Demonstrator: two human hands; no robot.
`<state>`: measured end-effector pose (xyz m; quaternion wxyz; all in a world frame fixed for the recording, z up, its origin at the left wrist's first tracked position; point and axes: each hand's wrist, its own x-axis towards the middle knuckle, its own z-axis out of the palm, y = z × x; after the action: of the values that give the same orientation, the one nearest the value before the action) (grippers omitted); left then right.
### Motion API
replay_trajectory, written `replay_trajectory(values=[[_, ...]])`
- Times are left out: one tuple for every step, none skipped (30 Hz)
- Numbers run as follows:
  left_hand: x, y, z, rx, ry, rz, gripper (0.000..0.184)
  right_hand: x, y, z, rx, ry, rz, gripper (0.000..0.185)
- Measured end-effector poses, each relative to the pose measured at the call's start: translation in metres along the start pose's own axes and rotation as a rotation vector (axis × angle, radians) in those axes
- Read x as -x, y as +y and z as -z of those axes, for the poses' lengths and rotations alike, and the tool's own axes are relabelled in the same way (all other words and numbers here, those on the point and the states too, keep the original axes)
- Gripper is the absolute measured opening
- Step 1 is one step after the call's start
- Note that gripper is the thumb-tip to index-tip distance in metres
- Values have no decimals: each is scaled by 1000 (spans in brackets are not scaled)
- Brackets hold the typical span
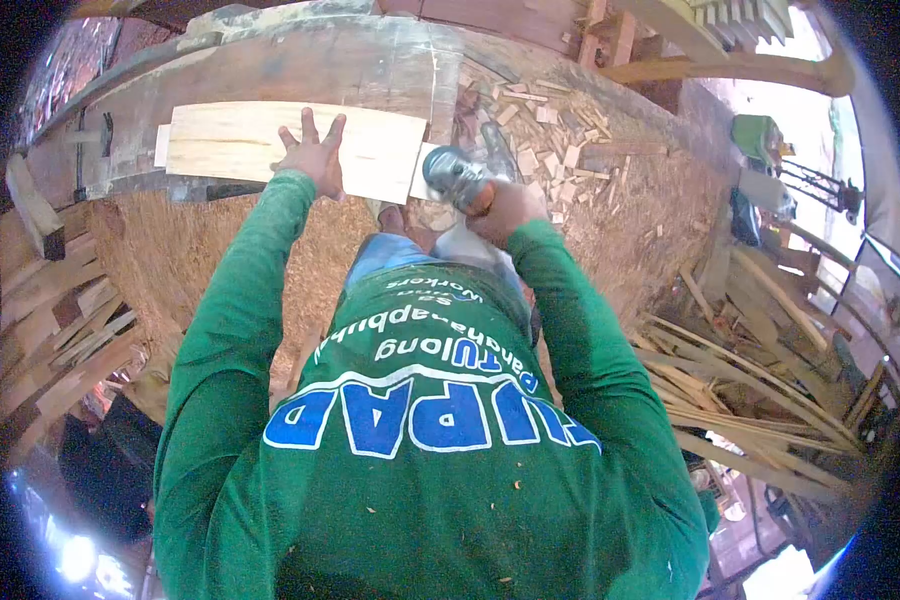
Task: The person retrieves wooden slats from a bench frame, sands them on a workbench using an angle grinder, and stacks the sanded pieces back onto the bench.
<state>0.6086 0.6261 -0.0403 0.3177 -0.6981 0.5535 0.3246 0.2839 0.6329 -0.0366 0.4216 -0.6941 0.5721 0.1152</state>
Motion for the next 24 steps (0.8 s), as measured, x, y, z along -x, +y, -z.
replay_trajectory(values=[[0,-1,0,4,6,-2,137,3,-2,-2,25,-38,19,54],[0,-1,0,9,11,-4,137,8,-3,-3,93,-90,-99,59],[-1,-1,-1,15,14,-6,137,9,-9,1,121,-90,-99,60],[-2,-1,-3,17,27,0,137,10,-14,5,149,-93,-99,60],[-3,-1,-5,18,38,5,137,12,-16,8,175,-96,-100,60],[-4,0,-7,17,50,10,136,9,-17,12,153,-91,-80,61],[-4,0,-8,23,46,12,136,1,-17,16,129,-86,-61,63],[-4,0,-6,28,45,14,136,-6,-16,20,105,-79,-41,64],[-3,0,-6,31,45,16,136,-9,-12,18,99,-66,-24,62],[-2,0,-6,30,40,14,136,-13,-6,14,92,-51,-8,61],[-3,-1,-6,31,38,12,135,-16,-2,11,86,-33,9,59],[-3,-1,-5,33,37,10,135,-13,-2,9,110,-41,12,57],[-4,-1,-3,37,42,7,135,-7,-5,5,136,-48,19,54],[-3,-2,-3,40,44,4,134,-2,-7,3,161,-59,24,52],[-2,-3,-5,43,41,1,134,-1,-8,3,183,-59,16,51],[-2,-3,-5,42,42,8,134,0,-9,5,206,-60,9,49],[-3,-2,-6,41,42,15,134,1,-10,7,228,-62,2,48],[-3,-2,-6,37,41,19,134,-2,-11,11,214,-65,16,47],[-3,-1,-7,37,37,26,134,-9,-11,18,199,-68,28,47],[-2,-1,-6,38,35,32,134,-16,-9,24,185,-68,39,47],[-3,0,-4,39,35,37,134,-22,-3,25,138,-58,89,46],[-3,2,-5,39,28,39,134,-26,4,24,91,-48,137,45],[-2,2,-5,40,23,43,135,-29,9,24,44,-36,187,44],[-3,2,-3,40,21,49,135,-24,4,21,173,-69,119,43]])
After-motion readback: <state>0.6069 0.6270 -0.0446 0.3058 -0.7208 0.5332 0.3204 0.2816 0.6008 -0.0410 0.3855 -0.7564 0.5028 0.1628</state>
